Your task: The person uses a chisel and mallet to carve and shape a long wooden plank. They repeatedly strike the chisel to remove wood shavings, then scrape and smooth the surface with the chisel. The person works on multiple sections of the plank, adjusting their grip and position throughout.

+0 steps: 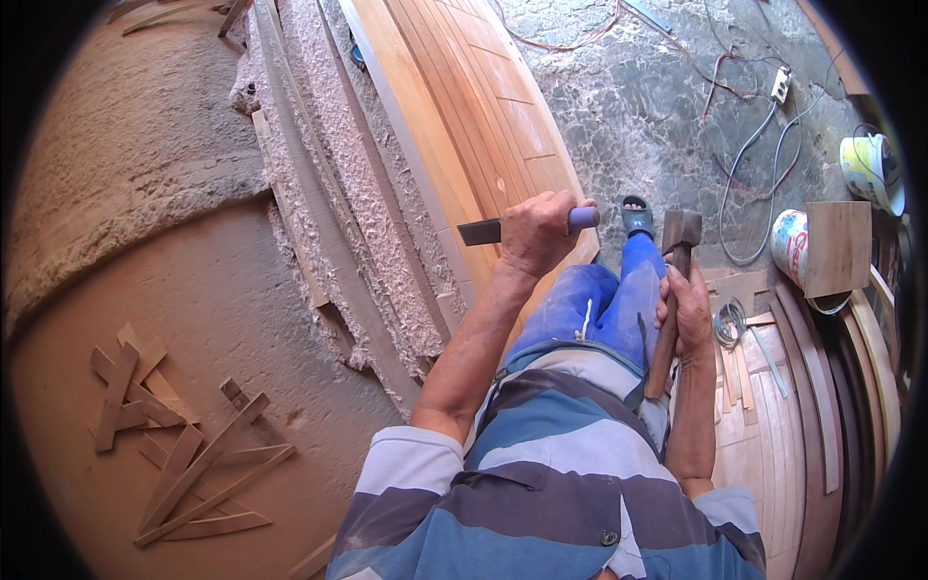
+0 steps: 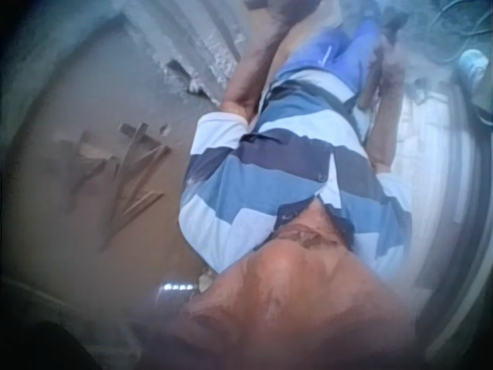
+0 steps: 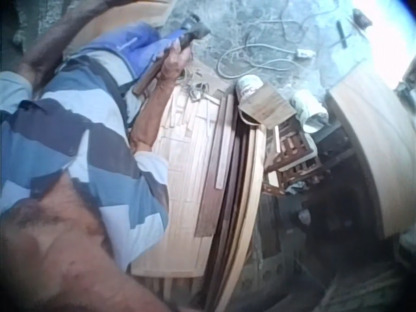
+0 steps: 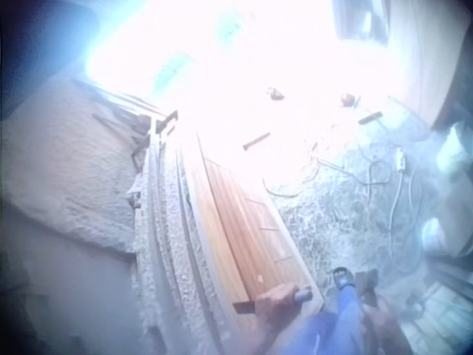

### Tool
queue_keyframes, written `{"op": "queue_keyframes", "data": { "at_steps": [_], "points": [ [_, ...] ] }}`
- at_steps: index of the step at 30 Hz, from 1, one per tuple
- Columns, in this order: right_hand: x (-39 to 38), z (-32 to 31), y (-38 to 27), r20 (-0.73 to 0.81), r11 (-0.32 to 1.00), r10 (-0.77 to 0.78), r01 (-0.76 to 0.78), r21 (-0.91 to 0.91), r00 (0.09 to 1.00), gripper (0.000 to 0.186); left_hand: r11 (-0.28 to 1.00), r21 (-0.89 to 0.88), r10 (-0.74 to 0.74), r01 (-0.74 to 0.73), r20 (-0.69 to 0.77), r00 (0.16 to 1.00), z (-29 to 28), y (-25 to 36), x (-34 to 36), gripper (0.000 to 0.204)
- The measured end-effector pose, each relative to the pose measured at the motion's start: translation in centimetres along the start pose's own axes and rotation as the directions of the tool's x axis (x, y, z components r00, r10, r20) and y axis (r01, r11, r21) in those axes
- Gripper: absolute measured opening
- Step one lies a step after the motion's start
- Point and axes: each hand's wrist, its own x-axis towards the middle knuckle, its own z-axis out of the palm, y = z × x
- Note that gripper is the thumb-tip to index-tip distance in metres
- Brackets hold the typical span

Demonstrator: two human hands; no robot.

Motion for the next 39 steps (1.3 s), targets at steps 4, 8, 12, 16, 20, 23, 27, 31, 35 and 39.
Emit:
{"op": "queue_keyframes", "data": {
  "at_steps": [4,8,12,16,20,23,27,31,35,39],
  "points": [
    [0.3,0.2,0.1,-0.006,1.0,0.02,-0.019,0.014,1.0,0.039,1.0,0.016,-0.008,0.008,0.017,1.0,0.4,-0.7,-0.1,0.037],
    [0.5,0.4,-0.1,-0.017,1.0,0.022,-0.023,-0.008,1.0,0.04,1.0,0.022,-0.018,0.017,0.047,0.999,0.5,-1.1,-0.1,0.037],
    [0.7,0.5,-0.2,-0.023,1.0,0.027,-0.027,-0.013,0.999,0.04,0.999,0.019,-0.03,0.029,0.07,0.997,0.5,-1.3,-0.2,0.037],
    [0.8,0.6,-0.1,-0.035,0.998,0.056,-0.056,0.005,0.998,0.039,0.999,0.001,-0.036,0.036,0.09,0.995,0.5,-1.4,-0.3,0.037],
    [0.8,0.7,-0.1,-0.034,0.999,0.043,-0.043,-0.003,0.999,0.037,1.0,0.021,-0.019,0.017,0.081,0.997,0.7,-1.6,-0.3,0.037],
    [0.9,0.8,-0.1,-0.035,0.999,0.051,-0.051,0.002,0.998,0.036,1.0,0.023,-0.017,0.015,0.063,0.998,1.0,-1.5,-0.5,0.037],
    [0.9,0.7,0.0,-0.042,0.998,0.059,-0.059,0.0,0.997,0.036,0.999,0.033,0.029,-0.03,0.031,0.999,1.3,-1.0,-0.9,0.037],
    [0.9,0.5,0.0,-0.044,0.999,0.048,-0.048,-0.005,0.998,0.036,0.999,0.048,-0.023,0.022,0.008,1.0,1.2,-1.2,-0.4,0.035],
    [0.9,0.4,-0.1,-0.048,0.999,0.03,-0.03,-0.01,0.998,0.036,0.995,0.047,-0.087,0.085,0.035,0.996,0.7,-2.0,0.5,0.034],
    [0.9,0.6,-0.4,-0.054,1.0,0.023,-0.024,-0.018,0.998,0.037,0.998,0.014,-0.062,0.061,0.098,0.993,0.5,-2.2,0.5,0.032]
  ]
}}
